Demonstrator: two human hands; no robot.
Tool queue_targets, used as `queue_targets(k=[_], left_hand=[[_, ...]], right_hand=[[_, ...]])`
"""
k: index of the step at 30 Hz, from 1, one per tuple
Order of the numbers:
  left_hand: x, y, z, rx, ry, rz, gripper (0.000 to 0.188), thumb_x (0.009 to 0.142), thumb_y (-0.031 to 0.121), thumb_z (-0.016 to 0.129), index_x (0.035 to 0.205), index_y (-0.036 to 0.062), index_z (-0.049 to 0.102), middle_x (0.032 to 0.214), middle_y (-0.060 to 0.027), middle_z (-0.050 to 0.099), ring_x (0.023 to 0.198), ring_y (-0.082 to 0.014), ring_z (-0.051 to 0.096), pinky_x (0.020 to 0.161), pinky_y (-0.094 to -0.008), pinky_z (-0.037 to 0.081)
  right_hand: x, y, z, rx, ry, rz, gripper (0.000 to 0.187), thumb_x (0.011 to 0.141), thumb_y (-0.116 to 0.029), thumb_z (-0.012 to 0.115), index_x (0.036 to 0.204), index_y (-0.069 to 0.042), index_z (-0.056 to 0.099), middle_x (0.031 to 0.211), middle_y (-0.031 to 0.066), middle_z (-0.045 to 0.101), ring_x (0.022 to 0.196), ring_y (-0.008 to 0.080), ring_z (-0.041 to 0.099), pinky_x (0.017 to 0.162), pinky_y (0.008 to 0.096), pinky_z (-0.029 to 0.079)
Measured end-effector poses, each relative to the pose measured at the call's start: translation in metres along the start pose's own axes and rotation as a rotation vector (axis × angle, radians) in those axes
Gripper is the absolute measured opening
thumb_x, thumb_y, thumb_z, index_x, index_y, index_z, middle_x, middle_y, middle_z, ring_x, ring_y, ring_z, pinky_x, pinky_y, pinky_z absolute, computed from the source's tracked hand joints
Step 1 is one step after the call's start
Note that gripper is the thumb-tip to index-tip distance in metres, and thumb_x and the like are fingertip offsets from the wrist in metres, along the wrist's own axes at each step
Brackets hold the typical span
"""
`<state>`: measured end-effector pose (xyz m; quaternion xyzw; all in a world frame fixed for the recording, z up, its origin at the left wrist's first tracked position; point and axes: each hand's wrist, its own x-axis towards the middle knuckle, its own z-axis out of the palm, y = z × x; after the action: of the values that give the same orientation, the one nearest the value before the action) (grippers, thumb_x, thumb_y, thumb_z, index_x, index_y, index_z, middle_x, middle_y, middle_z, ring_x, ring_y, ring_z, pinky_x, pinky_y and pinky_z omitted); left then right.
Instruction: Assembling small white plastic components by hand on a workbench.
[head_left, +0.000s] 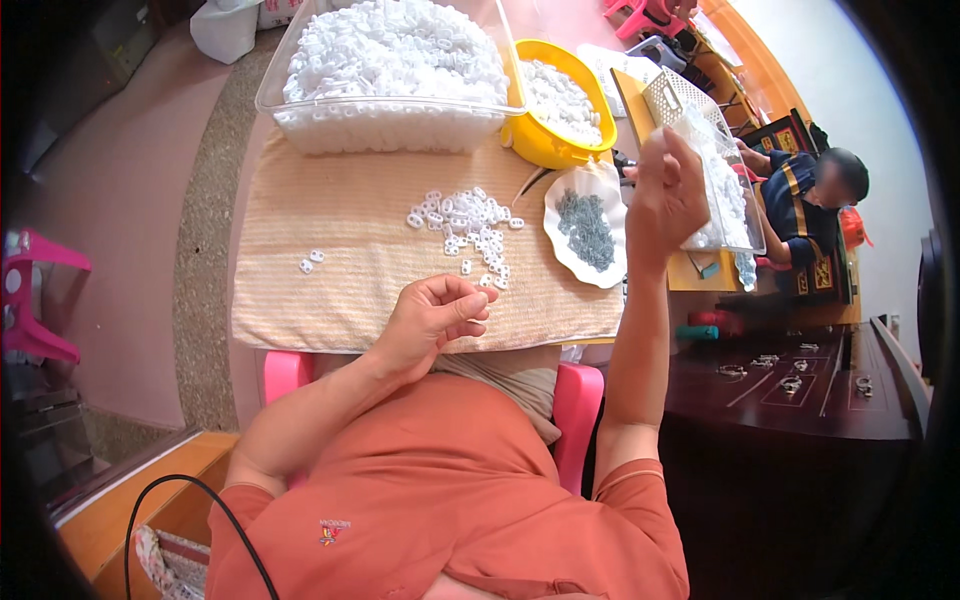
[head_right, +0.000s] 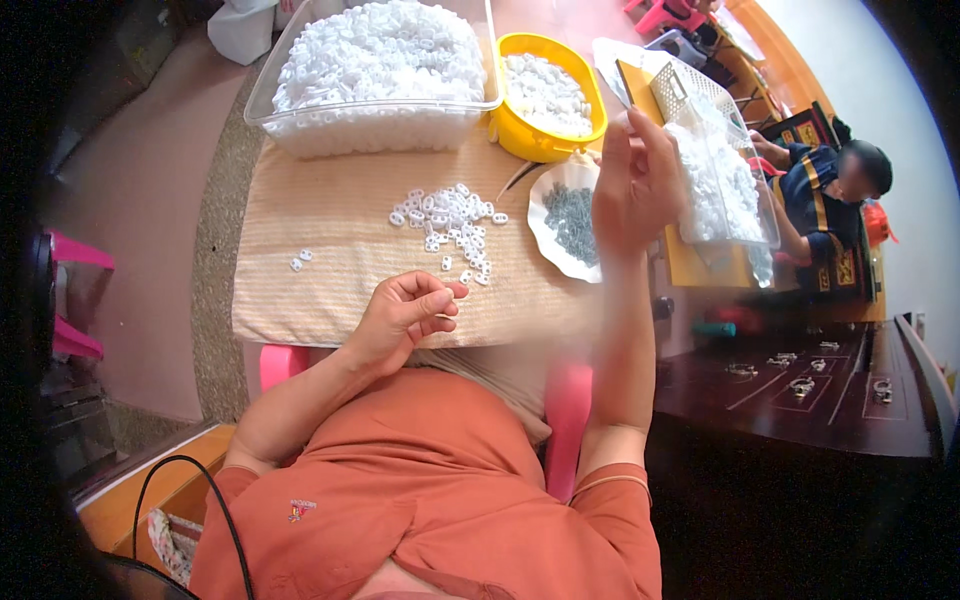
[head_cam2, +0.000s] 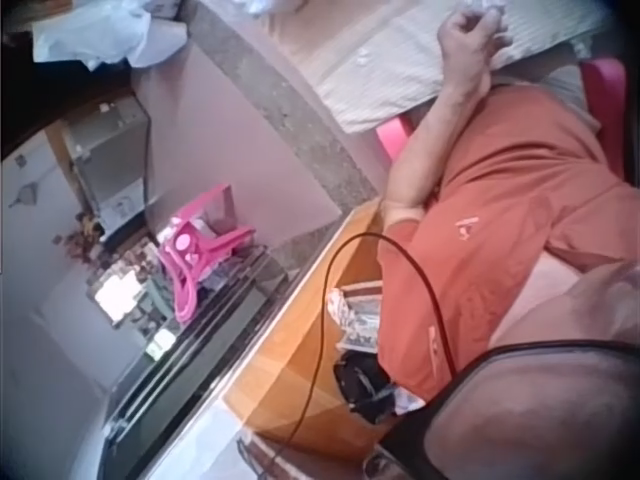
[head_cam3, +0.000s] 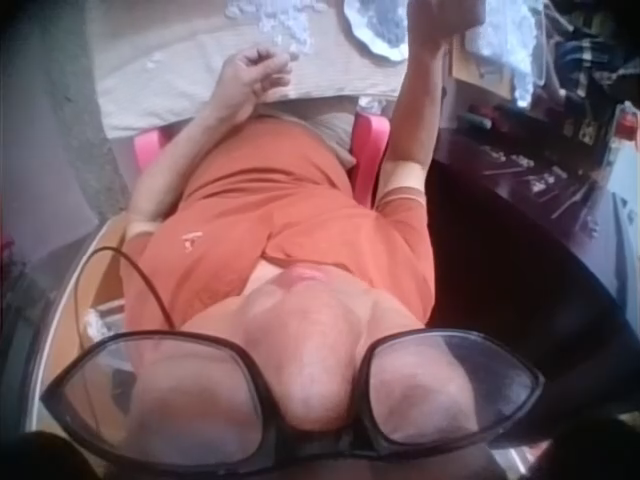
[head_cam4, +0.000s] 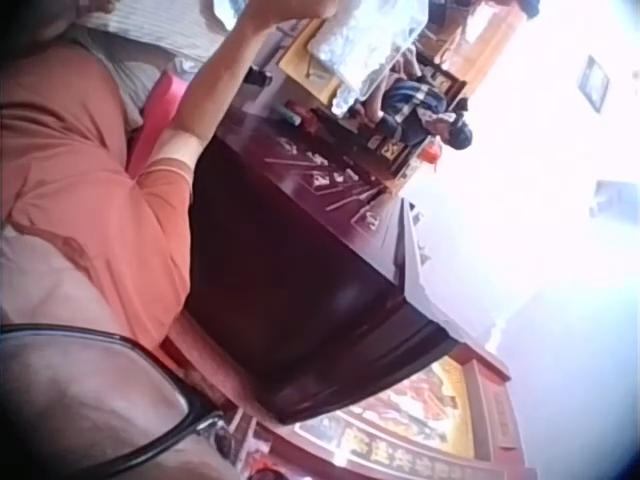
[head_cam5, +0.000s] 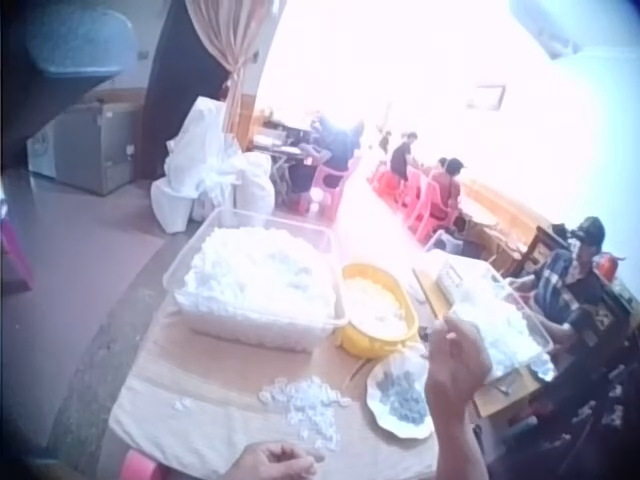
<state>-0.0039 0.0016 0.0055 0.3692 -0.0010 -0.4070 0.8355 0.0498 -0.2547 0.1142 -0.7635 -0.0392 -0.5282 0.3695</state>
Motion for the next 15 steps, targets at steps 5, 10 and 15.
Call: queue_targets(k=[5,10,15], left_hand=[[0.0,0.0,0.0,-0.008,-0.002,0.008,0.011,0.089,0.013,0.068,0.093,0.0042,0.064,0.106,-0.0103,0.066,0.084,-0.0094,0.062,0.074,-0.0245,0.054],[-0.001,0.003,0.001,0.025,0.015,0.025,0.011,0.089,0.013,0.067,0.093,0.0037,0.064,0.105,-0.0098,0.066,0.084,-0.0089,0.062,0.074,-0.0245,0.054],[-0.001,0.001,0.004,0.014,0.001,-0.007,0.009,0.089,0.012,0.067,0.093,0.0042,0.064,0.106,-0.0094,0.066,0.084,-0.0092,0.062,0.074,-0.0244,0.054]], right_hand=[[0.017,0.021,0.009,-0.334,-0.379,0.051,0.022,0.084,-0.007,0.068,0.106,-0.004,0.068,0.092,0.0091,0.068,0.064,0.0121,0.06,0.06,0.0264,0.05],[0.0,-0.028,-0.01,0.114,-0.434,0.328,0.016,0.087,-0.002,0.065,0.103,0.002,0.068,0.092,0.0062,0.066,0.066,0.0077,0.059,0.058,0.0178,0.047],[-0.018,-0.091,-0.025,0.503,-0.62,0.428,0.012,0.082,0.006,0.056,0.091,0.009,0.065,0.081,0.0161,0.063,0.061,0.0137,0.056,0.056,0.0233,0.045]])
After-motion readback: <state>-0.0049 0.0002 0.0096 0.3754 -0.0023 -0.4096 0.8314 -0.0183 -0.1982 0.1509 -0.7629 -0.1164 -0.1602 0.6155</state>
